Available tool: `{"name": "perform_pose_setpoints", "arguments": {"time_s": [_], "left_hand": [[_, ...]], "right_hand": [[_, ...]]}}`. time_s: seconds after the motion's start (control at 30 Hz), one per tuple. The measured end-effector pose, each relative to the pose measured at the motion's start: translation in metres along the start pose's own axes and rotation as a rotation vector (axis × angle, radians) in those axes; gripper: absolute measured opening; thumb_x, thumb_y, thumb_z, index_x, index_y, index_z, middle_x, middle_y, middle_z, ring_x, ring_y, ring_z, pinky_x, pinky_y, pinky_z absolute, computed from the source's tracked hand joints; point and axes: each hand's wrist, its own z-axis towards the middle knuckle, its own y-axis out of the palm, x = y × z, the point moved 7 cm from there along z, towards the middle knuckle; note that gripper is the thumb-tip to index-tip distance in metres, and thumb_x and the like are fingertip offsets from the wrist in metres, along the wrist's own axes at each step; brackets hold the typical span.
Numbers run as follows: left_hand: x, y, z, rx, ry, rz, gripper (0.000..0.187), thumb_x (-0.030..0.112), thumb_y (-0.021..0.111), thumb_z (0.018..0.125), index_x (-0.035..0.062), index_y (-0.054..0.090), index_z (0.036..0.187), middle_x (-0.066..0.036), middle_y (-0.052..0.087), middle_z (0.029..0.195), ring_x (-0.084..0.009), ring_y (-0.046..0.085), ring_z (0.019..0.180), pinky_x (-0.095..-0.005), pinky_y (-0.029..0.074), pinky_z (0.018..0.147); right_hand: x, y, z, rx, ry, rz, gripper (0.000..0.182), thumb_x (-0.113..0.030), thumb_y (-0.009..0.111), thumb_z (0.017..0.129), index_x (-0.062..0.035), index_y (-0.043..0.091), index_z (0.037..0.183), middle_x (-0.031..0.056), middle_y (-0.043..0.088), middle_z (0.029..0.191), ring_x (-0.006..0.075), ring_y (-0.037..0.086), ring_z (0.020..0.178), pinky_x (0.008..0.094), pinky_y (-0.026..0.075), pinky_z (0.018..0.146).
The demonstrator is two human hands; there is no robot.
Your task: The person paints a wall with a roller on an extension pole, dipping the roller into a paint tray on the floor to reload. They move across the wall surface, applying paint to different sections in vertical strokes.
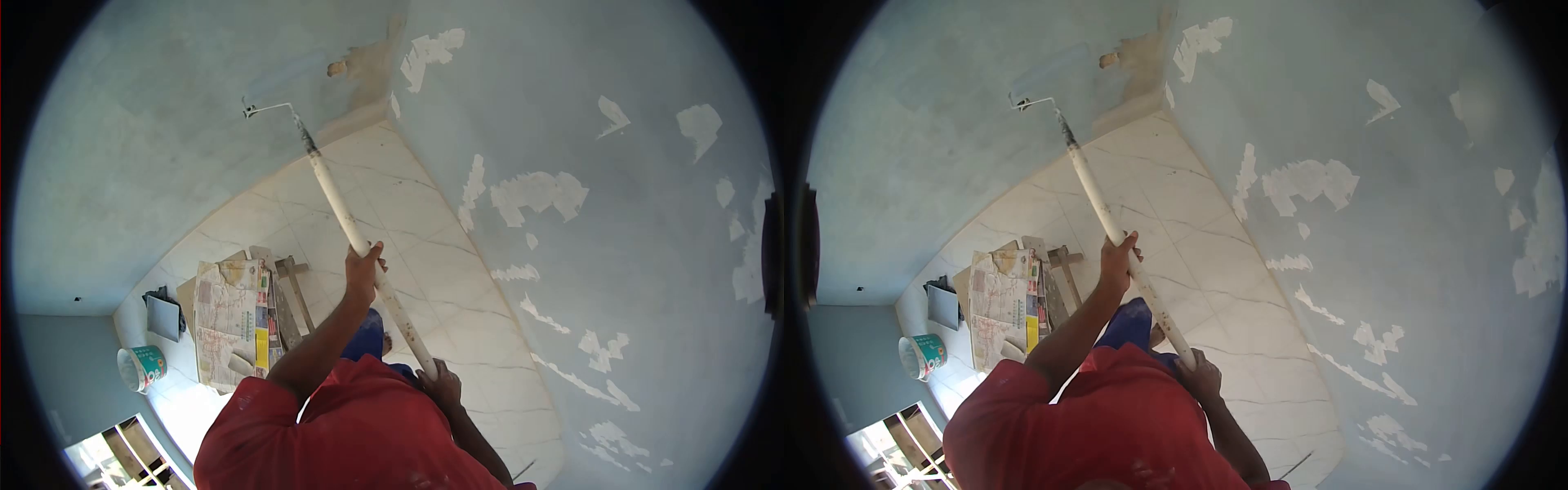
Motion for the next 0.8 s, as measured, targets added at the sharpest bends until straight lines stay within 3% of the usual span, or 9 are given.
{"name": "perform_pose_setpoints", "arguments": {"time_s": [0.1, 0.3, 0.43, 0.6, 0.8], "left_hand": [[0.000, 0.046, 0.023, -0.012, -0.002, 0.051, 0.033, 0.012, 0.070, 0.086, 0.0023, 0.046, 0.105, -0.006, 0.055, 0.080, -0.0134, 0.055, 0.058, -0.0296, 0.051, 0.052], [-0.002, 0.132, 0.121, -0.115, -0.068, 0.107, 0.036, 0.011, 0.070, 0.086, 0.0022, 0.043, 0.108, -0.007, 0.055, 0.084, -0.0158, 0.057, 0.062, -0.0322, 0.054, 0.055], [0.007, 0.187, 0.213, -0.104, -0.111, 0.187, 0.034, 0.009, 0.070, 0.085, 0.0025, 0.044, 0.106, -0.009, 0.056, 0.087, -0.0183, 0.060, 0.067, -0.0338, 0.056, 0.056], [0.017, 0.242, 0.332, -0.147, -0.115, 0.235, 0.037, 0.008, 0.070, 0.084, -0.0013, 0.042, 0.107, -0.012, 0.057, 0.086, -0.0210, 0.061, 0.066, -0.0361, 0.057, 0.054], [-0.019, 0.292, 0.393, -0.131, -0.216, 0.234, 0.037, 0.006, 0.070, 0.083, -0.0034, 0.044, 0.108, -0.015, 0.059, 0.085, -0.0229, 0.062, 0.066, -0.0383, 0.058, 0.054]], "right_hand": [[0.016, -0.014, 0.039, -0.046, 0.073, -0.027, 0.044, -0.039, 0.070, 0.084, -0.0059, 0.055, 0.109, 0.0184, 0.067, 0.084, 0.0380, 0.066, 0.080, 0.0479, 0.051, 0.070], [0.020, -0.056, 0.143, 0.167, 0.028, -0.064, 0.037, -0.036, 0.070, 0.082, -0.0058, 0.058, 0.099, 0.0174, 0.067, 0.074, 0.0375, 0.066, 0.069, 0.0478, 0.052, 0.062], [0.006, -0.081, 0.236, 0.189, 0.104, -0.059, 0.030, -0.035, 0.068, 0.080, -0.0088, 0.062, 0.095, 0.0177, 0.067, 0.073, 0.0381, 0.067, 0.069, 0.0503, 0.053, 0.062], [-0.020, -0.102, 0.342, 0.104, 0.173, -0.090, 0.028, -0.030, 0.063, 0.079, -0.0095, 0.061, 0.098, 0.0209, 0.067, 0.076, 0.0429, 0.066, 0.074, 0.0552, 0.052, 0.068], [-0.012, -0.155, 0.400, 0.047, 0.232, -0.093, 0.032, -0.023, 0.063, 0.075, -0.0075, 0.062, 0.103, 0.0233, 0.068, 0.086, 0.0428, 0.066, 0.083, 0.0539, 0.052, 0.076]]}}
